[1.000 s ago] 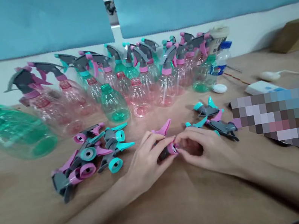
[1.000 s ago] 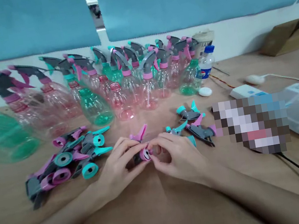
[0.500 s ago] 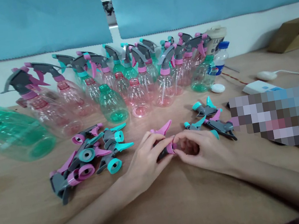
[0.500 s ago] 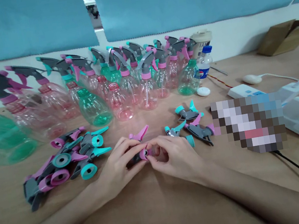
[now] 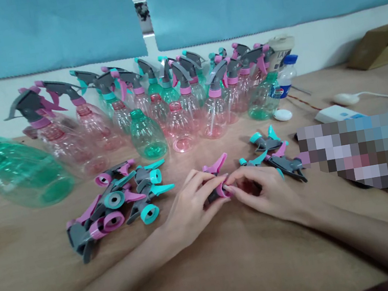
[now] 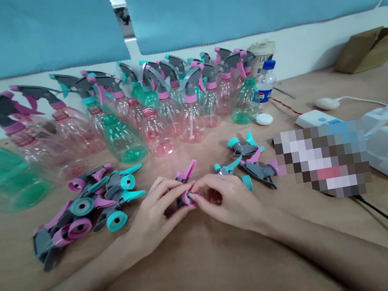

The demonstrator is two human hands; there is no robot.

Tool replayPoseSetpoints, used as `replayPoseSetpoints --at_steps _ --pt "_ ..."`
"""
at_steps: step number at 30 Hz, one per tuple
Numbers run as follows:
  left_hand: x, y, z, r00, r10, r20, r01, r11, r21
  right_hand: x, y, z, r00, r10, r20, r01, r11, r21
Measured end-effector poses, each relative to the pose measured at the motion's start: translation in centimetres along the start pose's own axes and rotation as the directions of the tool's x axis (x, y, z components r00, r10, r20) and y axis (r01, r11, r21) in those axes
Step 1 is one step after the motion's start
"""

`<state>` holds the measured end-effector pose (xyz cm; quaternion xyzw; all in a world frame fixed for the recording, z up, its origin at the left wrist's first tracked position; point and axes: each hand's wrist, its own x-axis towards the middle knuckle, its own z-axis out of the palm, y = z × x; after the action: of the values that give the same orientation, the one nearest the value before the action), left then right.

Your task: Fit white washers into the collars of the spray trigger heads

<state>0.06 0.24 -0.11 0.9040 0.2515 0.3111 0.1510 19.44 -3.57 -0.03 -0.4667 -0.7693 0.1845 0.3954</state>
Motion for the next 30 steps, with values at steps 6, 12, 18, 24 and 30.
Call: replayPoseSetpoints --at_steps 6,12,18,24,30 --pt "0.01 -0.13 -0.06 1.0 -0.009 -0.024 0.009 1.0 -0.003 0.02 0.19 0.01 1.0 -0.027 0.007 0.027 1.0 -0.008" --pt "0.1 -0.07 -0.1 1.0 -0.004 -0.029 0.004 1.0 0.003 0.04 0.02 -0.12 0.999 -0.002 0.048 0.002 1.0 0.006" --pt "0.09 -0.01 -0.1 1.0 0.015 -0.014 -0.015 1.0 0.015 0.02 -0.18 0.14 0.998 0.027 0.063 -0.024 0.999 -0.043" --pt "0.07 -0.03 -0.03 0.998 0.034 -0.048 -0.032 0.999 0.024 -0.21 -0.23 0.35 1.0 0.01 0.007 -0.009 0.993 -0.12" --pt "-0.17 0.15 0.12 0.997 0.033 -0.075 -0.03 0.999 0.045 -0.38 -0.41 0.0 1.0 -0.018 -0.016 0.017 0.996 -0.087"
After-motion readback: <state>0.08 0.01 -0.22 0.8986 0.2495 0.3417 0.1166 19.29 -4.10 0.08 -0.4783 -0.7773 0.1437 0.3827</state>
